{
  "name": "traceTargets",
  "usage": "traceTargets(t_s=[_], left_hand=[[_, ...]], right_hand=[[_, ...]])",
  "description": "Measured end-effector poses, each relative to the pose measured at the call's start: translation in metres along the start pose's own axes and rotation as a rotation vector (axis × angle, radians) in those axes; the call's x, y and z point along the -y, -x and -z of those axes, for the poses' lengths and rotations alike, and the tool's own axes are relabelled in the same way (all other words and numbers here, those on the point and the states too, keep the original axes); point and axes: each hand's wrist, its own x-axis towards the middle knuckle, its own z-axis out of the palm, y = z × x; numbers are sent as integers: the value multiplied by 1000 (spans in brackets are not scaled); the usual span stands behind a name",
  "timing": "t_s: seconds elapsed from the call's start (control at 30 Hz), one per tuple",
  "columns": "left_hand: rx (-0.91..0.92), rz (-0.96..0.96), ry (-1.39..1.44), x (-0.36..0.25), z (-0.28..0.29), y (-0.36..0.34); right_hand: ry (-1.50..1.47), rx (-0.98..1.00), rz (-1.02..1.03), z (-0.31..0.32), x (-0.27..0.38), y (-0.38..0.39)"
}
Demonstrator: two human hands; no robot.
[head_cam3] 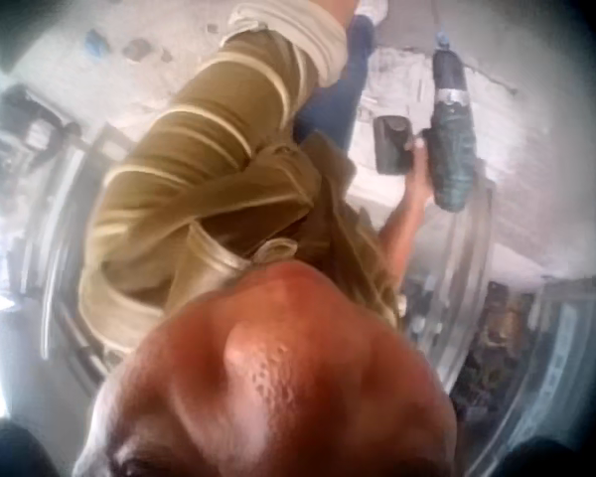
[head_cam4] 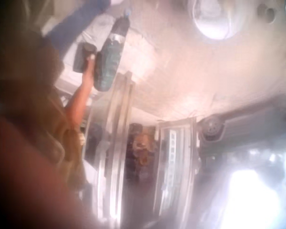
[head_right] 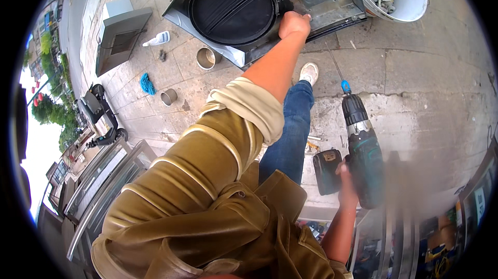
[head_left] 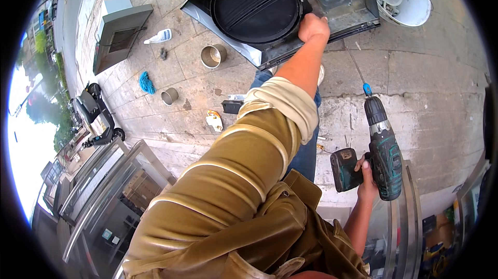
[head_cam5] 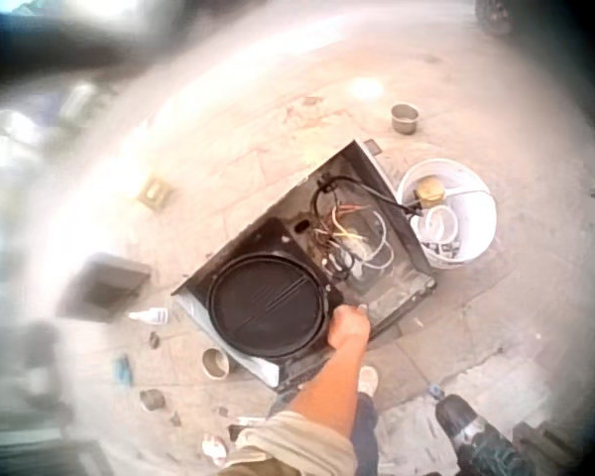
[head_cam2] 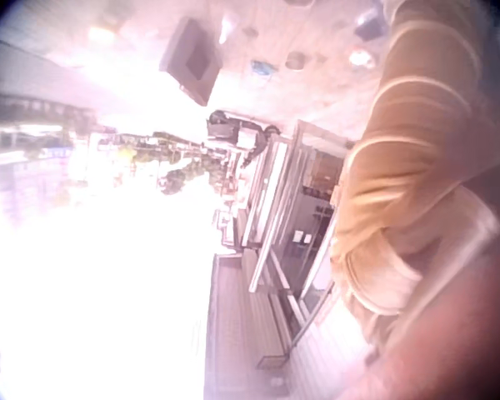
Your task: The person uses a cordless drill to remove screws from a metal housing containing a circular black component. They then pick up a black rectangular box and connect several colored wires to it before placing it inside the housing.
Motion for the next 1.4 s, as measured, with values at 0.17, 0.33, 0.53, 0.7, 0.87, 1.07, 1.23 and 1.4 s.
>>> traceTargets(t_s=[0.17, 0.33, 0.53, 0.7, 0.87, 1.07, 1.23, 1.4], left_hand=[[-55, -3, -27, -2, -6, -4], [-135, -168, 93, -2, -9, 5], [145, -488, 448, 12, 34, 62], [573, -319, 644, 43, 80, 88], [593, -138, 820, 65, 141, 97], [772, -95, 959, 76, 163, 103], [831, -94, 980, 86, 155, 102], [944, -96, 995, 101, 143, 92]], right_hand=[[-32, -96, -29, 1, 1, -2], [12, -41, 80, 11, -4, -1], [-75, 22, 102, 17, -15, 7], [-60, 130, 98, 24, -17, 18], [92, 201, -55, 43, -42, 40], [356, 251, 39, 42, -90, 55], [567, 333, 157, 35, -111, 60], [509, 310, 77, 12, -130, 63]])
